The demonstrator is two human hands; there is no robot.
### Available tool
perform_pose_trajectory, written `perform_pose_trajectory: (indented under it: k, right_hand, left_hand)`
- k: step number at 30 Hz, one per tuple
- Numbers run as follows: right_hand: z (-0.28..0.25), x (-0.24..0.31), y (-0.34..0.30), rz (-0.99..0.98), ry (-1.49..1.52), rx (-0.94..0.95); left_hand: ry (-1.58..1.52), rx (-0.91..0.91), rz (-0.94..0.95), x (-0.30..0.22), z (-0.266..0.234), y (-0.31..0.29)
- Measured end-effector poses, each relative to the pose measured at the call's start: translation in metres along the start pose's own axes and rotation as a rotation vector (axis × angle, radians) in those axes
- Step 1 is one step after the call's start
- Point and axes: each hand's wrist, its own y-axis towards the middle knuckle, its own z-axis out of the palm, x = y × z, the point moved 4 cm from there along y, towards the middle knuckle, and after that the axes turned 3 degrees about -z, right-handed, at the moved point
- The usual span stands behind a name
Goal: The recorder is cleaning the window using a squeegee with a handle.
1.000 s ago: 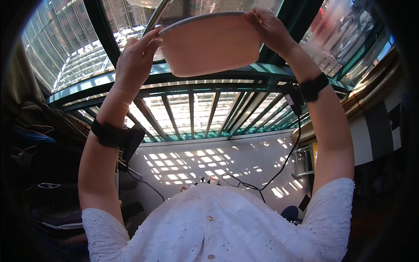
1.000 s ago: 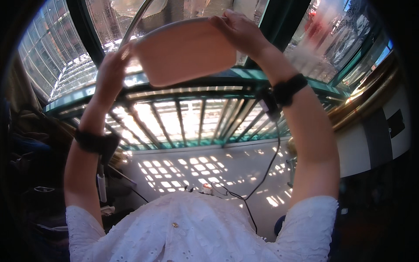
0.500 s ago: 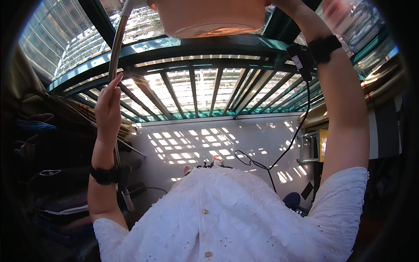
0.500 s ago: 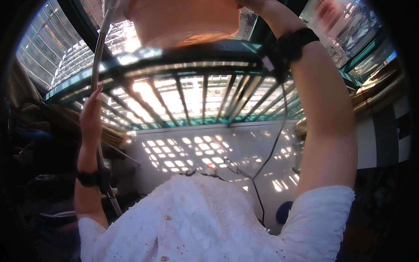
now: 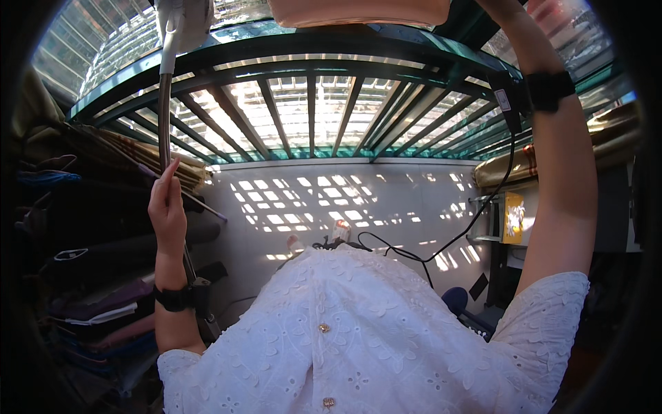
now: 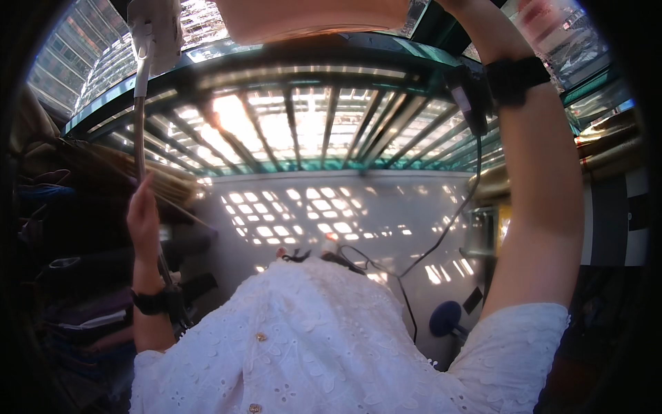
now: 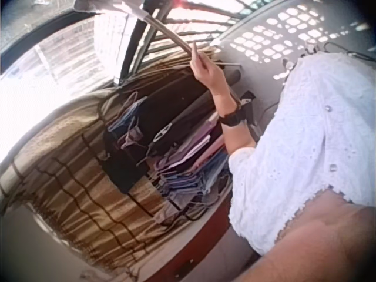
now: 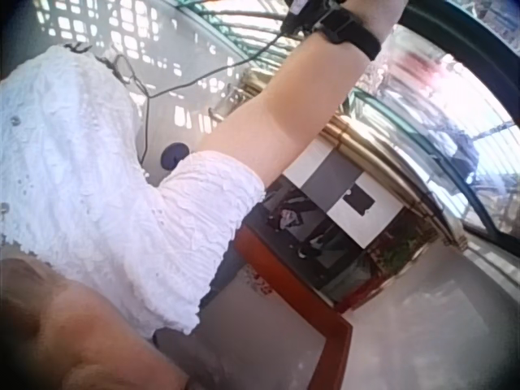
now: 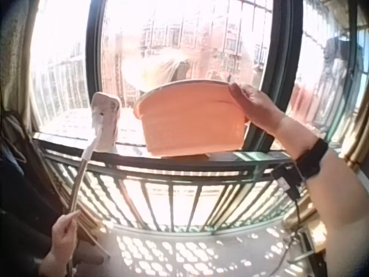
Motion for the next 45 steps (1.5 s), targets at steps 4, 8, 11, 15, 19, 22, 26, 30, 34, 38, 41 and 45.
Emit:
perform_pose_trajectory:
  k: [4,8,11,15,19,22,26,30,34,38,41,45]
  right_hand:
    - [0.021,-0.003,0.01,-0.023,0.036,0.061]
    - [0.004,-0.004,0.018,0.049,-0.011,0.054]
    - [0.009,0.005,0.032,0.014,-0.079,0.094]
    - [0.004,-0.011,0.064,0.202,-0.173,0.054]
    - [0.012,-0.011,0.079,0.263,-0.194,0.064]
    - [0.014,-0.01,0.084,0.265,-0.216,0.051]
    - [0.014,-0.006,0.089,0.305,-0.297,0.065]
    - [0.014,-0.003,0.089,0.285,-0.311,0.08]
    - [0.015,0.009,0.075,0.202,-0.273,0.092]
    - [0.016,0.017,0.062,0.106,-0.254,0.055]
    - [0.005,-0.007,0.069,0.195,-0.269,0.039]
    - [0.012,0.0,0.058,0.13,-0.257,-0.002]
  left_hand:
    - [-0.005,0.002,-0.11,0.013,-0.009,-0.021]
    - [-0.013,0.013,-0.092,0.015,-0.004,-0.019]
    - [-0.021,0.011,-0.128,0.013,-0.005,-0.023]
    - [-0.041,0.014,-0.151,0.007,0.001,-0.024]
    - [-0.011,0.032,-0.157,0.002,0.001,-0.024]
    - [-0.003,0.026,-0.146,-0.001,0.001,-0.023]
    - [-0.023,0.04,-0.144,-0.002,0.003,-0.023]
    - [-0.007,0.046,-0.122,0.0,0.004,-0.022]
    - [-0.005,0.055,-0.152,0.0,0.003,-0.023]
    - [-0.011,0.063,-0.149,0.002,0.003,-0.023]
    - [-0.026,0.079,-0.143,0.002,0.006,-0.02]
    - [-0.035,0.1,-0.13,0.006,0.006,-0.021]
